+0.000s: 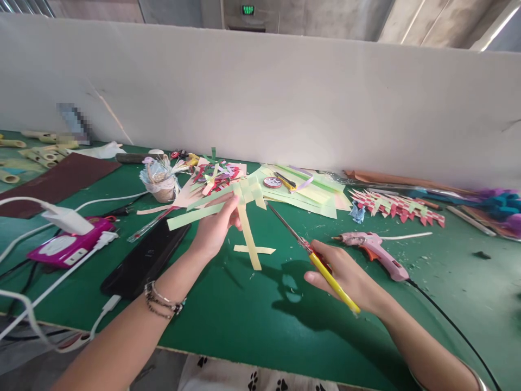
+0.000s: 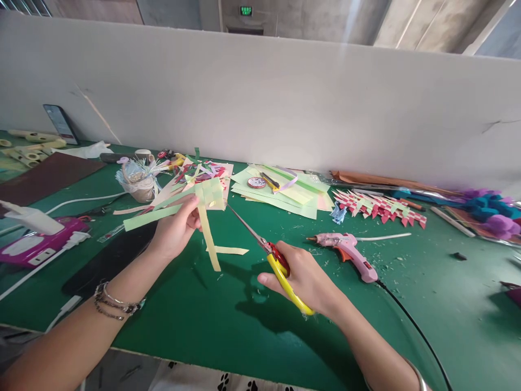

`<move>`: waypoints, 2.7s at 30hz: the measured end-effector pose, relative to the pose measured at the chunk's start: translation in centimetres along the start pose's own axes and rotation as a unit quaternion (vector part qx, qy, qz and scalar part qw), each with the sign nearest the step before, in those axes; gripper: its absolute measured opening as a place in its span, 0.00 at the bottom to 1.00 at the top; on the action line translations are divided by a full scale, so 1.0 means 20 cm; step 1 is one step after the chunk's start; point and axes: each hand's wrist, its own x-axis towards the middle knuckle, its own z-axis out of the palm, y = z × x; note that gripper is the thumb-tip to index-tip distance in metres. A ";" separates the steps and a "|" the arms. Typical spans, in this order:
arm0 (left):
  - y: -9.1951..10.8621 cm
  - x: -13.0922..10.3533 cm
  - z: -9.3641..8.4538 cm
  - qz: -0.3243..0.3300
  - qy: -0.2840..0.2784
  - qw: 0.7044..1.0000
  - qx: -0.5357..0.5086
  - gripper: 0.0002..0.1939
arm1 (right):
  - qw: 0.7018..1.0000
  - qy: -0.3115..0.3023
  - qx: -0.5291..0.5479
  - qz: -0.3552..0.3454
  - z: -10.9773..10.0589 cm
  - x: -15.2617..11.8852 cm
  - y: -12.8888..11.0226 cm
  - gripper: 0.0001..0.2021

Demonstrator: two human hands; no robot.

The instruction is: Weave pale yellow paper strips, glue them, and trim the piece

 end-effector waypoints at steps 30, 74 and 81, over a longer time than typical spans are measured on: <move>0.04 -0.07 0.05 0.076 0.000 0.984 0.160 0.15 | 0.997 -0.070 0.043 -0.002 0.03 0.00 0.00 0.21; -0.07 -0.12 0.12 0.393 -0.230 0.706 0.542 0.11 | 0.844 0.080 0.525 0.074 0.15 0.06 -0.05 0.14; -0.12 -0.06 0.07 0.132 -0.131 0.931 0.314 0.20 | 0.835 0.146 0.520 0.108 0.08 0.06 -0.06 0.18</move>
